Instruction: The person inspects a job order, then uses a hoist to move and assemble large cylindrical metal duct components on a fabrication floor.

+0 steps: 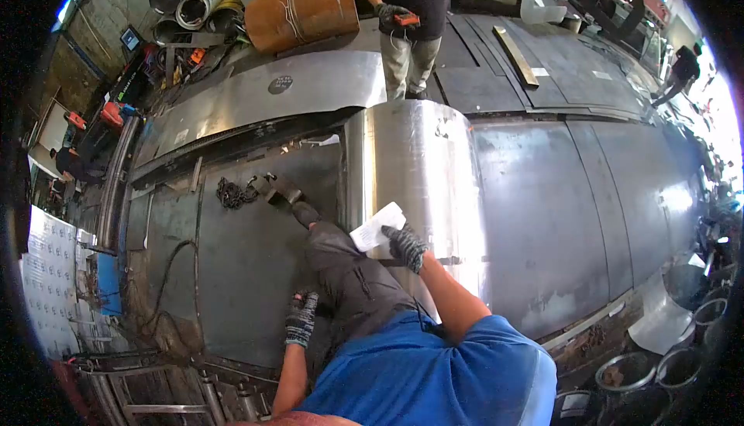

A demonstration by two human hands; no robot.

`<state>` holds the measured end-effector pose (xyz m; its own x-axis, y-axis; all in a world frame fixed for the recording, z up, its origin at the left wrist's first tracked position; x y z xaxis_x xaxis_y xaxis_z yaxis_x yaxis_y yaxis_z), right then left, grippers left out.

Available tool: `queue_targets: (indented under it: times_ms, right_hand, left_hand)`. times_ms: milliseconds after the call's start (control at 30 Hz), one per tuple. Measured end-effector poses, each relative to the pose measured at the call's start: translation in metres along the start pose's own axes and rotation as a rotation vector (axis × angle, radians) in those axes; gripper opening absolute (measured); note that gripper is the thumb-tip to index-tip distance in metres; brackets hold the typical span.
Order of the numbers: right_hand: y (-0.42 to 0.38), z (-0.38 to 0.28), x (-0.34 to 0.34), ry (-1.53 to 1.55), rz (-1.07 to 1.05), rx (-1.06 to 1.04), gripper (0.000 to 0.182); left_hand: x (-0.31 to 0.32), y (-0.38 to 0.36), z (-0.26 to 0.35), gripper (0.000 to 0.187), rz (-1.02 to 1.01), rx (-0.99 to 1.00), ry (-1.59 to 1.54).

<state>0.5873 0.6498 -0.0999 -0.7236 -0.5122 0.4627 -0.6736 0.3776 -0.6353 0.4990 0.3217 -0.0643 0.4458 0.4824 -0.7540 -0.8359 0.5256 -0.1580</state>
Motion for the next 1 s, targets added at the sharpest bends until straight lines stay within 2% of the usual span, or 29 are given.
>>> queue_targets:
  times_ms: [67,100,133,167,233,267,300,367,400,433,500,533,567,633,667,733,767,833,900,1000]
  right_hand:
    - [-0.018,-0.007,0.03,0.062,-0.132,0.073,0.028]
    - [-0.017,-0.002,0.039,0.087,-0.219,0.128,0.027]
    - [-0.022,-0.006,0.056,0.046,-0.277,0.015,0.022]
    - [-0.016,0.001,0.066,0.028,-0.268,0.001,0.019]
    - [-0.037,-0.002,0.096,0.01,-0.326,0.007,0.018]
    - [-0.065,-0.021,0.12,0.035,-0.462,-0.01,0.02]
    - [-0.067,-0.019,0.128,0.04,-0.465,-0.015,0.02]
    - [-0.07,-0.011,0.138,0.151,-0.482,0.009,0.024]
    - [-0.07,-0.011,0.139,0.148,-0.561,-0.021,0.031]
    - [-0.069,-0.011,0.134,0.149,-0.561,-0.025,0.031]
    - [-0.063,-0.001,0.125,-0.02,-0.558,0.035,0.035]
    - [-0.063,0.002,0.125,-0.031,-0.509,0.052,0.038]
    - [-0.064,0.002,0.126,-0.031,-0.511,0.051,0.038]
    - [-0.073,-0.003,0.134,0.056,-0.577,0.014,0.037]
    - [-0.07,0.001,0.128,-0.014,-0.577,0.069,0.039]
    - [-0.076,0.0,0.135,0.017,-0.598,0.046,0.039]
    - [-0.079,-0.002,0.137,0.042,-0.616,0.022,0.038]
    - [-0.063,0.013,0.13,0.058,-0.561,0.04,0.037]
    - [-0.058,0.013,0.126,0.075,-0.511,0.058,0.036]
    - [-0.048,0.009,0.114,-0.042,-0.381,0.112,0.033]
  left_hand:
    - [0.001,0.015,0.027,0.041,-0.035,-0.033,0.045]
    - [0.001,0.022,0.044,0.04,-0.044,-0.027,-0.035]
    - [0.0,0.025,0.051,0.038,-0.054,-0.022,-0.11]
    - [0.014,0.033,0.027,0.038,-0.051,-0.025,-0.108]
    - [0.063,0.057,-0.027,0.039,-0.225,0.193,-0.301]
    - [0.032,0.056,0.042,0.041,-0.436,-0.19,-0.004]
    - [0.037,0.056,0.039,0.041,-0.434,-0.186,0.002]
    - [0.033,0.057,0.047,0.045,-0.196,-0.126,-0.906]
    - [0.027,0.049,0.047,0.046,-0.12,-0.001,-0.67]
    - [0.022,0.047,0.051,0.046,-0.12,0.003,-0.669]
    - [0.018,0.044,0.049,0.047,-0.118,-0.128,-0.903]
    - [0.021,0.04,0.048,0.051,-0.12,-0.214,-1.388]
    - [0.019,0.037,0.054,0.055,-0.119,-0.183,-1.484]
    - [0.021,0.037,0.042,0.05,-0.129,-0.173,-1.356]
    - [0.021,0.037,0.041,0.05,-0.128,-0.171,-1.354]
    - [0.015,0.033,0.033,0.051,-0.031,-0.277,-0.917]
    - [0.008,0.031,0.043,0.051,-0.035,-0.28,-0.916]
    - [-0.012,0.029,0.065,0.051,0.0,-0.246,-0.56]
    - [-0.019,0.026,0.075,0.051,0.006,-0.292,-0.514]
    - [-0.027,0.026,0.084,0.043,0.066,-0.229,-0.584]
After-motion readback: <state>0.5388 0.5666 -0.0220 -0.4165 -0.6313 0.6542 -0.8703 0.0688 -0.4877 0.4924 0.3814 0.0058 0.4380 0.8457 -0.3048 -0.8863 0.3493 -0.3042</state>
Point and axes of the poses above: each hand's wrist, its own y-axis towards the middle knuckle, its own x-axis out of the palm, z = x × y, the point moved 5 cm from there along y, towards the middle knuckle, and after that the axes turned 5 degrees about y, right-handed, at the moved point
